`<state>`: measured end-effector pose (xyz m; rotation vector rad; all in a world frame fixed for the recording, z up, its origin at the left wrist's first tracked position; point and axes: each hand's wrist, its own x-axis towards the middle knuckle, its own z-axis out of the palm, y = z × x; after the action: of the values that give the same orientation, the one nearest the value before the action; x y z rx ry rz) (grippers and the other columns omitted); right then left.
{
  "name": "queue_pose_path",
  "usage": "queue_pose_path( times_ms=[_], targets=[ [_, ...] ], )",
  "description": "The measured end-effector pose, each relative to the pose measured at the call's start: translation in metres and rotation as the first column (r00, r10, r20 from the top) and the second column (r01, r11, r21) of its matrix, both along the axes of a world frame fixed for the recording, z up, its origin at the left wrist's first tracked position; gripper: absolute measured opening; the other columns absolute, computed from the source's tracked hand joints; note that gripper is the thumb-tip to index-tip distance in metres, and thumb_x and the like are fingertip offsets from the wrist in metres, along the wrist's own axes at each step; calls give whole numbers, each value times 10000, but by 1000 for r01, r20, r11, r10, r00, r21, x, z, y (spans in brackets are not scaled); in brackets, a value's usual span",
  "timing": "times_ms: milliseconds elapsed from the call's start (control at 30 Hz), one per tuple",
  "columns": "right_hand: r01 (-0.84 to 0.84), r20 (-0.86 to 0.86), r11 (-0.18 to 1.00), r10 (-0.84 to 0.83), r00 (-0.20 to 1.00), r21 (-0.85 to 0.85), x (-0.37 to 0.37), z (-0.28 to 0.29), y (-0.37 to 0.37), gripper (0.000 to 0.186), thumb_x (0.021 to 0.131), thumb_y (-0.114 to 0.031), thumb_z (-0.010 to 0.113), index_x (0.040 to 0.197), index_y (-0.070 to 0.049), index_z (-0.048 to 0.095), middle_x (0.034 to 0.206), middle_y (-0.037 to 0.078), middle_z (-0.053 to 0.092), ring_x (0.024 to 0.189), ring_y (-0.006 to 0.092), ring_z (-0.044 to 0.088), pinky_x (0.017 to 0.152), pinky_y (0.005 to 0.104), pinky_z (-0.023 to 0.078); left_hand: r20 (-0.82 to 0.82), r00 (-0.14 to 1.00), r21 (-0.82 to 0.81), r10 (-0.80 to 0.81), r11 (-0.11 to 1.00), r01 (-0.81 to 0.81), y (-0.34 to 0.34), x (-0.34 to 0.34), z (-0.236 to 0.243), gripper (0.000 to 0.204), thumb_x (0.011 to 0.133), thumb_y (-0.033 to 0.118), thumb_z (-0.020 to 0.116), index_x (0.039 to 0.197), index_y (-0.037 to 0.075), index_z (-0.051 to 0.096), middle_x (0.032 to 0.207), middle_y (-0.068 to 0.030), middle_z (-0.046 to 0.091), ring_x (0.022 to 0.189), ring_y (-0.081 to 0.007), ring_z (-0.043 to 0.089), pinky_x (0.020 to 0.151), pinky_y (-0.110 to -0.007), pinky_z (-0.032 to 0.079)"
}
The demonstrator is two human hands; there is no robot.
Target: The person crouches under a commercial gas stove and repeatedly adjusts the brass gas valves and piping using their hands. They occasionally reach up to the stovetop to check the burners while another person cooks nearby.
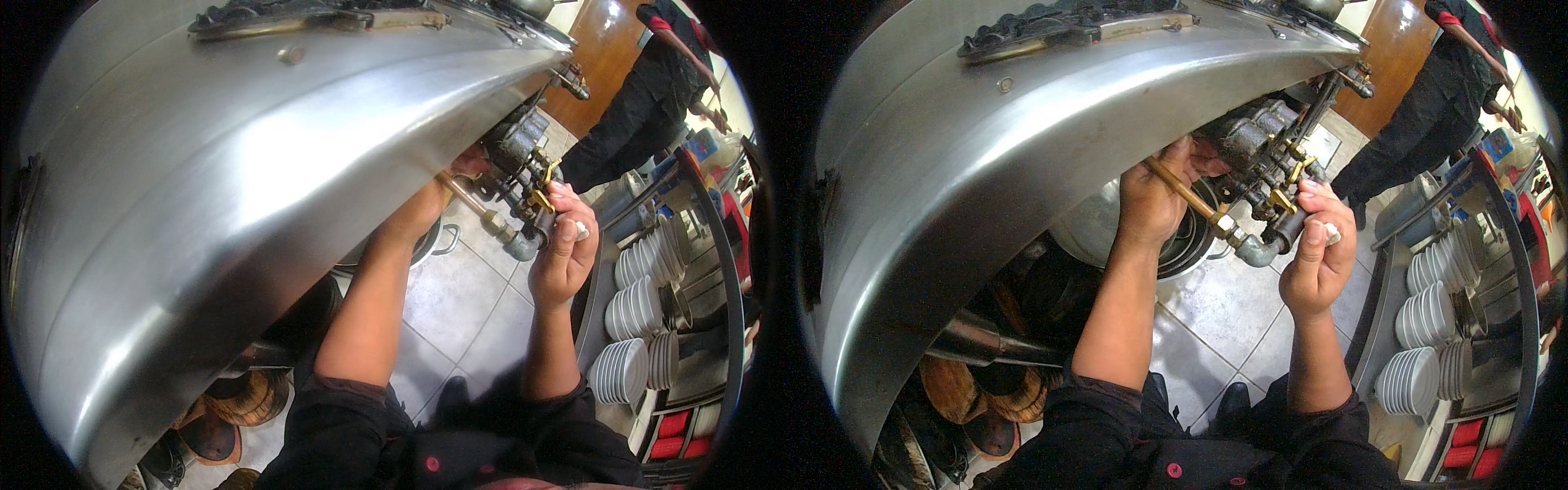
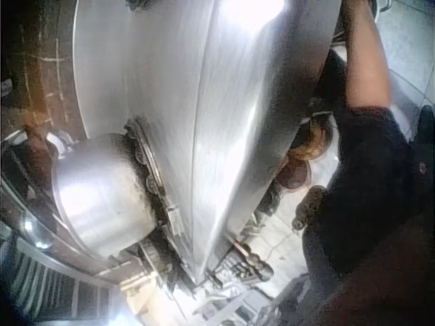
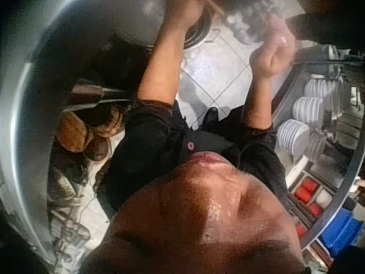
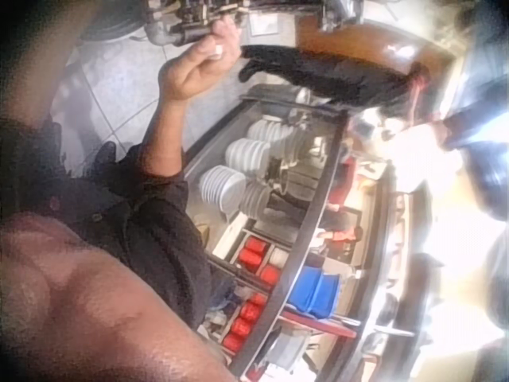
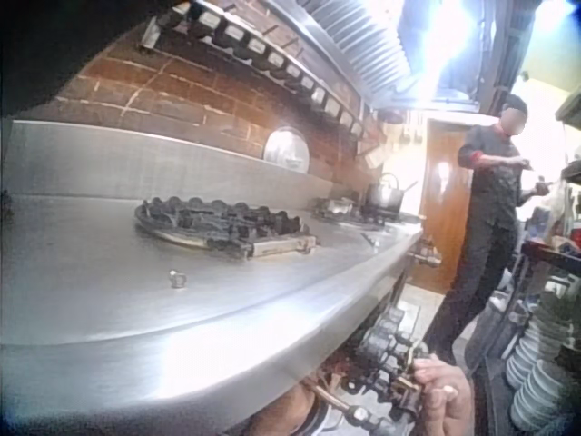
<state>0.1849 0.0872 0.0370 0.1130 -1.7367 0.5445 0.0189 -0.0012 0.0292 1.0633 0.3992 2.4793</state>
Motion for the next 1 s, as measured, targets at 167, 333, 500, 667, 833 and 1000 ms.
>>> queue_pose_path(
  times_ms=[167,333,500,667,833,1000],
  targets=[
    [4,-5,1000,-4,1000,-18,0,-2,1,149,971,-144,465,952,-13,533,1069,145,611,1097,278,577,1050,480,337,1,1000,-2,-20,1000,20,-1,1,2,199,987,133,493,1089,-6,591,935,-122,638,833,-230,669,745,-390,598],
    [2,-8,1000,-2,1000,-22,0,-1,0,154,970,-150,467,956,-13,534,1069,144,612,1099,281,577,1053,485,331,-31,999,-51,17,999,-19,-4,3,6,202,986,137,496,1093,-12,582,926,-124,634,828,-233,671,744,-402,602],
    [0,0,1000,0,1000,-4,0,-1,1,151,971,-145,464,955,-12,534,1067,144,614,1098,281,578,1053,486,332,-35,999,-68,21,997,-23,-4,2,6,207,988,134,490,1106,-14,573,933,-132,635,822,-236,672,740,-416,602],
    [-1,-1,1000,1,1000,-5,1,-2,3,150,973,-147,465,949,-15,532,1065,146,614,1093,280,582,1052,492,337,-47,999,-33,11,999,-13,-3,0,3,206,989,120,481,1113,-18,570,954,-134,637,835,-245,672,739,-418,599],
    [-1,-8,1000,1,1000,2,0,-1,2,153,972,-147,467,937,-14,534,1058,145,616,1087,279,586,1049,497,338,-42,998,-52,-45,998,42,-4,2,5,183,979,97,489,1102,-1,582,976,-122,641,901,-240,657,817,-425,571],
    [-7,3,1000,7,1000,-16,1,-1,2,155,970,-145,471,920,-16,539,1054,142,616,1090,276,584,1049,496,336,-63,993,-102,-96,991,90,5,-5,-16,139,938,49,527,1047,30,611,1026,-112,648,961,-220,627,913,-409,494]
  ],
)
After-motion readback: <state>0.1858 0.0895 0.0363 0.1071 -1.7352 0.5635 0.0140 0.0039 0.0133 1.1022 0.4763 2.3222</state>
